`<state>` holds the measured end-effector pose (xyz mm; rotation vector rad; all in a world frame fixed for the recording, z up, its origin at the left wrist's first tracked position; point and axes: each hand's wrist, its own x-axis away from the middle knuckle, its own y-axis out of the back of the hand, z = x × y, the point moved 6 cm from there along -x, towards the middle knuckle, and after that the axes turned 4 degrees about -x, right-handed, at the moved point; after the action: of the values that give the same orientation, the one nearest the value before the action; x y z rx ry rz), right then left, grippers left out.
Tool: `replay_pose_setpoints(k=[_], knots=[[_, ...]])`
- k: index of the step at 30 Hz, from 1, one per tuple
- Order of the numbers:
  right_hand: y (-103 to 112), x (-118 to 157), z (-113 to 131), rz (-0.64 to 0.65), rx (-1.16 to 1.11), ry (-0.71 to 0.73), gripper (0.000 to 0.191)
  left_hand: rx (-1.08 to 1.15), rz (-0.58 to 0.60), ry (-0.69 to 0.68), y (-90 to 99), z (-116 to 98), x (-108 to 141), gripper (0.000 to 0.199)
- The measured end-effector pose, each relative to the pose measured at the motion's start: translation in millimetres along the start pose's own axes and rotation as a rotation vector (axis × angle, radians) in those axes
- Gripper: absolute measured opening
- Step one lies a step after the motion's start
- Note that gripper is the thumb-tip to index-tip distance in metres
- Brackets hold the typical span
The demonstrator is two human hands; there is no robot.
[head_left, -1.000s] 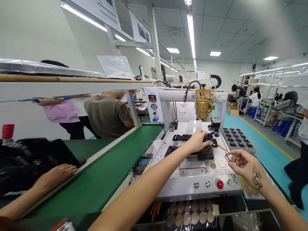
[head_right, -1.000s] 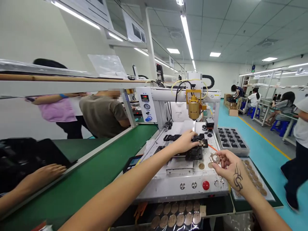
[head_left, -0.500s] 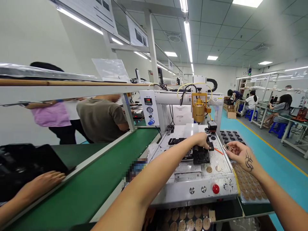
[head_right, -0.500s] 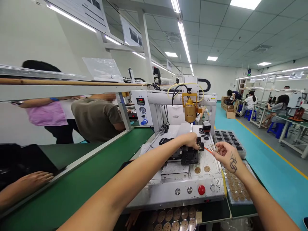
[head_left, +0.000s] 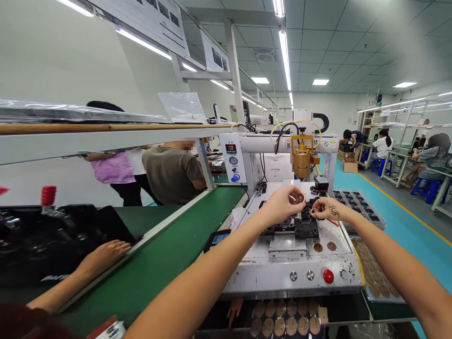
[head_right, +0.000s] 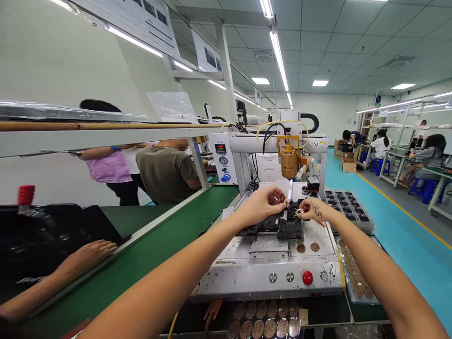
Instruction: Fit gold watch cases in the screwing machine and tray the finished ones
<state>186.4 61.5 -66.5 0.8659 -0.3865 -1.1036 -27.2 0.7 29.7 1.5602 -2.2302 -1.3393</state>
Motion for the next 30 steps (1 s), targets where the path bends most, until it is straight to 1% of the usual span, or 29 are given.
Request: replay_pose_setpoints(k=[3,6,10,13,17,19,21,23,25,27,29,30], knots=[[2,-3,4,0.048,0.041,0.053,0.026,0.043,-0.006,-0.001,11.1,-3,31,0.022],[1,-1,8,0.035,0.076,0.102,0.026,0.095,-0.003,0.026,17.8,-2,56,0.023],[-8,0,5,-0.059,0.142,0.129,0.024,0.15,0.011,0.071,23.6,3,87,0.026],[-11,-2,1,-0.132,0.195,0.133,0.024,0.138,-0.022,0.077,31.4,4,108,0.027],[-7,-4,5,-0.232,0.226,0.123,0.025,0.145,-0.069,0.078,35.7,-4,130,0.029],[-4,7,10,-0.32,0.216,0.11,0.022,0.182,-0.088,0.076,32.6,-8,140,0.032],[-4,35,17,-0.442,0.196,0.09,0.02,0.243,-0.107,0.079,27.1,-9,154,0.034],[-10,81,25,-0.577,0.174,0.065,0.025,0.29,-0.137,0.105,21.2,-5,174,0.034],[-24,137,31,-0.693,0.157,0.036,0.028,0.296,-0.175,0.158,15.7,6,199,0.034],[-44,189,33,-0.784,0.156,-0.005,0.025,0.272,-0.208,0.206,10.0,18,224,0.035],[-64,227,30,-0.848,0.163,-0.053,0.028,0.238,-0.228,0.232,3.8,29,243,0.035],[-71,239,28,-0.866,0.167,-0.075,0.03,0.222,-0.231,0.237,0.4,33,249,0.035]])
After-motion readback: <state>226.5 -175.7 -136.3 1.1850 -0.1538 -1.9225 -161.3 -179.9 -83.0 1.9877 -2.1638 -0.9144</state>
